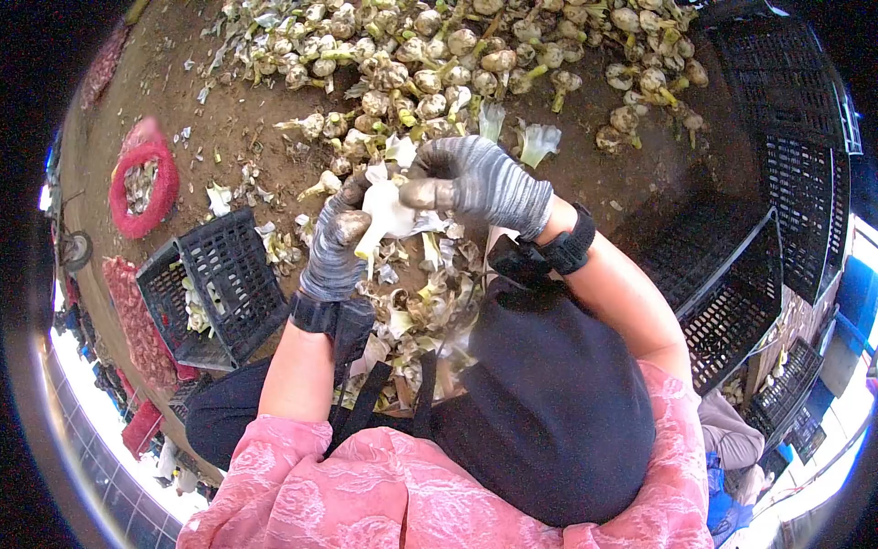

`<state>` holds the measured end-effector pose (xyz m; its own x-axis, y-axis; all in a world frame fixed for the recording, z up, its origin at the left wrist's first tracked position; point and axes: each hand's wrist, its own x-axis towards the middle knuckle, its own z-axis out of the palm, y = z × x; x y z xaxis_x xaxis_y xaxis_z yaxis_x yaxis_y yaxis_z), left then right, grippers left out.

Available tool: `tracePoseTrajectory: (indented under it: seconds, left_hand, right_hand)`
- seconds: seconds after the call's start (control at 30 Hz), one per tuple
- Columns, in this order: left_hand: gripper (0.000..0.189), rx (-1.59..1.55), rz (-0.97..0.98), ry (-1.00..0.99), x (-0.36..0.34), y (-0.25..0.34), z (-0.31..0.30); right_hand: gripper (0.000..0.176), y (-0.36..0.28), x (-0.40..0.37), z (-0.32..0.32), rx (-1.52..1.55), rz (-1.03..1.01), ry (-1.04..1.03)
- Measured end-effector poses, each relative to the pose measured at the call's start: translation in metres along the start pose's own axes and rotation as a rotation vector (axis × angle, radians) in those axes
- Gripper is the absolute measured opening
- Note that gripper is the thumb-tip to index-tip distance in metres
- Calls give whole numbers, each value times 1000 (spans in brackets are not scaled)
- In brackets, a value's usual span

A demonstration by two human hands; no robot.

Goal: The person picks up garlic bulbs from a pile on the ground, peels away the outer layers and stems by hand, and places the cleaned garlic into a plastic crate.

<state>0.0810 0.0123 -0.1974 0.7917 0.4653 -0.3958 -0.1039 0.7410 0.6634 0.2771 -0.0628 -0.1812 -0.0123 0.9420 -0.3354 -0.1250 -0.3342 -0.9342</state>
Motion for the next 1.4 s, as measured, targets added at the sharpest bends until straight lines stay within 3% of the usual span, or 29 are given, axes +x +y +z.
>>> tracePoseTrajectory:
  seconds: [0.03, 0.1, 0.4, 0.5, 0.53, 0.63, 0.7, 0.73, 0.87, 0.93, 1.1, 1.17, 1.2, 1.23, 1.3, 1.4]
  left_hand:
    - [64, 65, 39, 11, 0, -5, -5]
    - [64, 130, 77, 22, 0, -7, -6]
    - [64, 118, -3, -30, -1, -3, -5]
    - [66, 399, 123, -49, 1, 3, 7]
    - [68, 417, 170, -53, 3, -4, 2]
    - [72, 473, 236, -87, 7, -7, -1]
    - [73, 694, 309, -86, 7, -5, -5]
    - [69, 498, 194, -72, 8, -10, -9]
    - [63, 370, 188, -66, 3, -4, 4]
    - [59, 350, 212, -23, 3, -5, 3]
    - [52, 287, 280, 14, 4, -12, 0]
    - [50, 259, 329, 34, 5, -10, -2]
    - [50, 229, 203, 63, 5, -4, -4]
    - [52, 197, 77, 93, 5, 0, -5]
    - [52, 129, 106, 82, 7, 6, 0]
    - [50, -195, 203, 14, 9, -2, -7]
  right_hand:
    - [27, 0, 1, 0, -181, -44, -40]
    - [26, 0, 0, 3, -162, -109, -6]
    - [23, 3, -1, -4, 90, 8, -6]
    - [23, -2, 0, -2, -19, -106, 69]
    - [25, -8, -3, 0, 57, -25, -9]
    - [26, 0, -2, 3, -74, 22, 15]
    - [25, 5, 0, 6, -29, -11, 46]
    - [25, 6, 1, 6, 14, -45, 78]
    - [23, 6, 0, 10, -64, -76, 103]
    - [22, 1, 0, 16, 44, 99, 153]
    - [20, 2, 2, 22, 72, 122, 273]
    - [19, 1, 2, 17, 290, 220, 233]
    - [22, 12, 4, 14, 297, -6, 157]
    - [22, 16, 4, 11, 295, -8, 152]
    - [24, 13, 4, 9, 146, -107, 304]
    - [22, 13, 1, 5, 193, -12, 259]
